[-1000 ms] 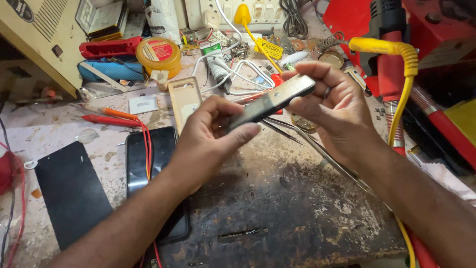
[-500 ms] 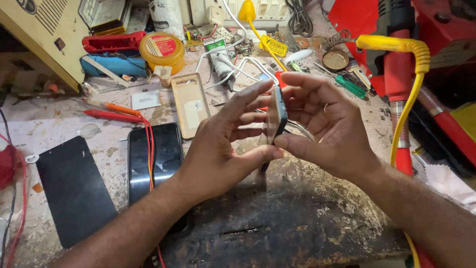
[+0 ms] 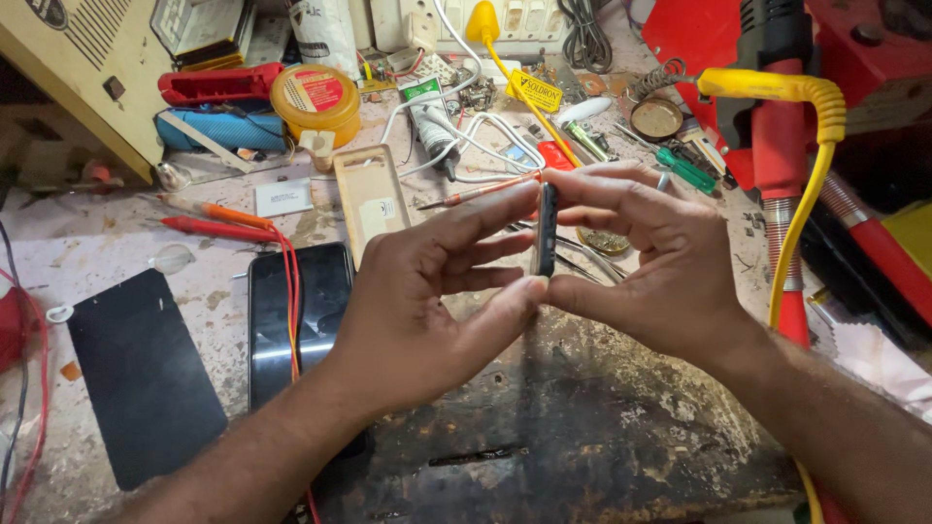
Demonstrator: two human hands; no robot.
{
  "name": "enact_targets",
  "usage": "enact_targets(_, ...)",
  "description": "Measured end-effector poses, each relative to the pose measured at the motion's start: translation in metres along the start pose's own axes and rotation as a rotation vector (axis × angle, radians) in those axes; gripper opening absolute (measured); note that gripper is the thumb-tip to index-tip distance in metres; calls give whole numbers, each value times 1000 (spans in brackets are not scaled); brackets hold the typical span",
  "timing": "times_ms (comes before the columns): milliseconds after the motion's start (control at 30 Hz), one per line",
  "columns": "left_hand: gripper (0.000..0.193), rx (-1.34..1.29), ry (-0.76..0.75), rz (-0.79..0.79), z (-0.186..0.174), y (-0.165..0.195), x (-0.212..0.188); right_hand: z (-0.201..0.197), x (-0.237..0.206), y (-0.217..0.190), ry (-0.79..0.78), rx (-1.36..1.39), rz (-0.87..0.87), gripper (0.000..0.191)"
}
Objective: The person removes the back cover of a smartphone, tests the battery contacts with multimeter probes, and uses a small screwdriver to adjust internal components. The person then reassembles the back cover and uses a metal tool to press along the phone's edge.
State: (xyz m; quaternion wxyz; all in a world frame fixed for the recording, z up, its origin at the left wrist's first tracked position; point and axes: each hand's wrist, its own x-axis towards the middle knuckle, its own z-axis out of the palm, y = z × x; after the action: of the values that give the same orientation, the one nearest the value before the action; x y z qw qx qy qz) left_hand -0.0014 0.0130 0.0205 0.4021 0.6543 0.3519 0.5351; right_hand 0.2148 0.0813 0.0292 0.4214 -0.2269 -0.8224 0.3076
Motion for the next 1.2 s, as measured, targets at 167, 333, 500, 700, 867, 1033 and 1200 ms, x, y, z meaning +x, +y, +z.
enact_targets(167, 62, -66, 16, -36, 1, 1, 2, 2, 0, -6, -24, -64, -1, 67)
enact_targets(333, 68, -9, 17, -62, -1, 6, 0, 1, 1, -7, -31, -235, -55, 68)
enact_targets(500, 70, 81, -43, 23, -6, 6, 0, 0, 0, -7, -34, -290, -57, 70)
enact_targets(700, 70, 130, -20, 55, -5, 1, 0, -2, 3, -8, -64, -282, -100, 73)
enact_targets(867, 67, 8, 3, 21, -3, -5, 2, -2, 4, -9, -70, -278, -85, 71)
enact_targets(1033, 65, -31, 20, -12, -2, -13, 2, -3, 3, -9, -75, -363, -87, 75)
enact_targets(1200, 62, -57, 45, -57, -1, -20, 4, -2, 4, -7, -68, -350, -132, 73)
